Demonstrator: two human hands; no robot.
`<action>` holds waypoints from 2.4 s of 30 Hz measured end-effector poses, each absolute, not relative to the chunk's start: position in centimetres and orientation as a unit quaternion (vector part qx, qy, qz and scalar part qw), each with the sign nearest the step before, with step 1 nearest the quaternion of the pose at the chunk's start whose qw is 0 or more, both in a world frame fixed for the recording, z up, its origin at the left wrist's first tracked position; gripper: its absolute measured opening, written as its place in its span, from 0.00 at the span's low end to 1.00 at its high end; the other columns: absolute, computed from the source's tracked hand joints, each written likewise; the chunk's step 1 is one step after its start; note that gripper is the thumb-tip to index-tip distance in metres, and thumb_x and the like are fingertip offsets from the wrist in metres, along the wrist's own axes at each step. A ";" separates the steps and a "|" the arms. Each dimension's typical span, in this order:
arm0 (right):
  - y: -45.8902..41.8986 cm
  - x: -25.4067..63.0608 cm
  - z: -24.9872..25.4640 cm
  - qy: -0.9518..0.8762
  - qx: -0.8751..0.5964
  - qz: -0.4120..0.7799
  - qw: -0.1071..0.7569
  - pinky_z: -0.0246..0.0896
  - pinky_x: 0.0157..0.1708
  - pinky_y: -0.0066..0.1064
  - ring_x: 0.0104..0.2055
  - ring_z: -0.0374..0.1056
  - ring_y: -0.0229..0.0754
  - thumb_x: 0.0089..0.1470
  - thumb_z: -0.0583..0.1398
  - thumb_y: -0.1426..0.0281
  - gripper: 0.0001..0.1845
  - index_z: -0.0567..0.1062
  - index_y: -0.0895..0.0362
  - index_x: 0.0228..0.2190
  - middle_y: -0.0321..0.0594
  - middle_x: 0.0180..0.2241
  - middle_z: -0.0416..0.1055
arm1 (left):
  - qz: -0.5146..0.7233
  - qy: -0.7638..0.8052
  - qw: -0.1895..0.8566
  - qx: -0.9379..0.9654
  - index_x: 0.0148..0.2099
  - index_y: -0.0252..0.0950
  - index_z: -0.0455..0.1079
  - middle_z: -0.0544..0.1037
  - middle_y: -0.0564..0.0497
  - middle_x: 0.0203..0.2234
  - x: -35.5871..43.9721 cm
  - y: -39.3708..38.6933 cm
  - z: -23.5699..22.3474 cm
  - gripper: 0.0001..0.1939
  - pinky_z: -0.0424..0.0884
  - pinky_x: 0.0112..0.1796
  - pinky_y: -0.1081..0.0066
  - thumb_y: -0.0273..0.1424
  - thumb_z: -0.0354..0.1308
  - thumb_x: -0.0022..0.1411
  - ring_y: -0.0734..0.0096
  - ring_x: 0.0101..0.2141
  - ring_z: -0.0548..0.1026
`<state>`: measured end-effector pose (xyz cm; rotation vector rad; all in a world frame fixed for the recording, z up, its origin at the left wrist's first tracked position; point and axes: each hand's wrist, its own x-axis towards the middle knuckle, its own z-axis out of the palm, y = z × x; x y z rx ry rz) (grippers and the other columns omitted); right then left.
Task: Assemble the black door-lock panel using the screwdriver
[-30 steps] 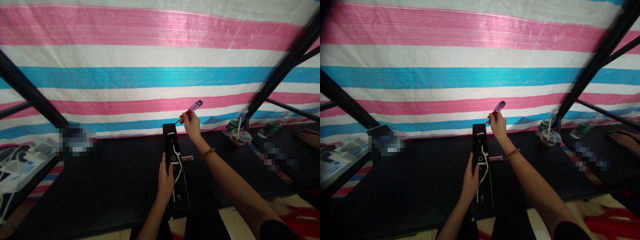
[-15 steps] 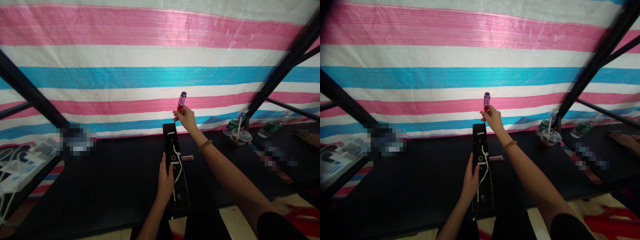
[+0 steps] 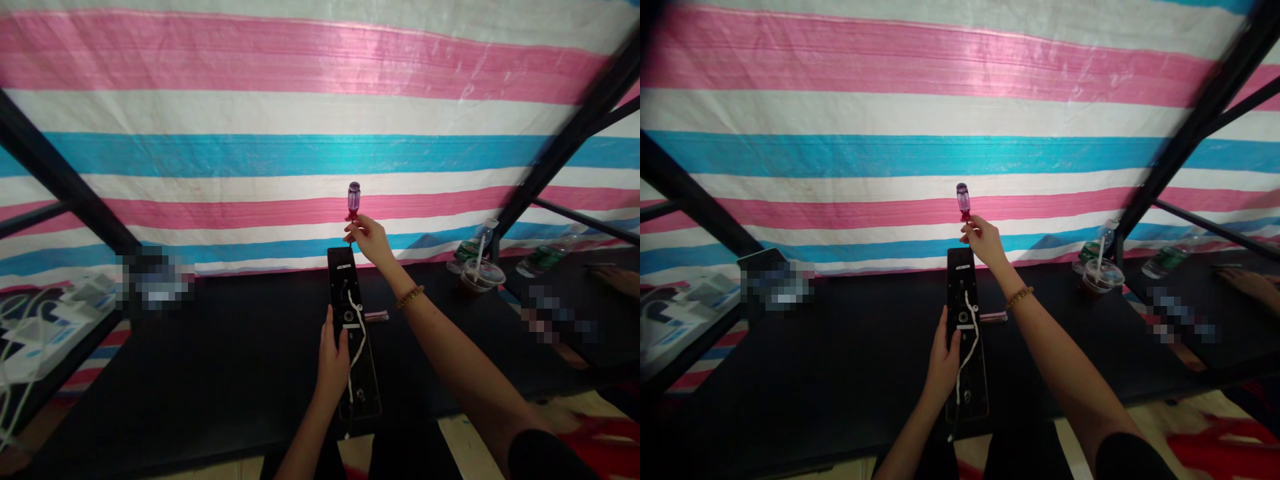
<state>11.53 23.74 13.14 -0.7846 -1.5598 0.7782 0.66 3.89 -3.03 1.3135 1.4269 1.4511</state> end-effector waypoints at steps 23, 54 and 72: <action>23.1 11.3 12.6 -0.638 -0.357 0.292 0.617 0.73 0.27 0.30 0.26 0.78 0.42 0.54 0.63 0.59 0.12 0.72 0.53 0.36 0.32 0.27 0.75 | 0.570 0.545 0.351 0.504 0.73 0.35 0.52 0.64 0.36 0.66 0.6 3.9 -3.3 0.32 0.56 0.65 0.54 0.39 0.49 0.71 0.56 0.67 0.60; -4.2 19.6 1.3 -0.184 -0.433 0.464 0.750 0.79 0.32 0.30 0.30 0.80 0.44 0.47 0.74 0.61 0.15 0.81 0.59 0.30 0.47 0.31 0.82 | 0.342 0.642 0.140 0.671 0.34 0.39 0.80 0.80 0.44 0.33 -12.3 4.8 -1.3 0.12 0.71 0.45 0.57 0.38 0.57 0.60 0.53 0.39 0.75; -4.8 15.9 6.0 -0.282 -0.359 0.527 0.717 0.77 0.32 0.30 0.27 0.79 0.42 0.53 0.70 0.58 0.12 0.84 0.54 0.30 0.43 0.27 0.82 | 0.564 0.495 0.606 0.266 0.27 0.32 0.80 0.80 0.48 0.19 -3.3 -4.7 4.3 0.18 0.74 0.29 0.76 0.39 0.79 0.38 0.71 0.23 0.78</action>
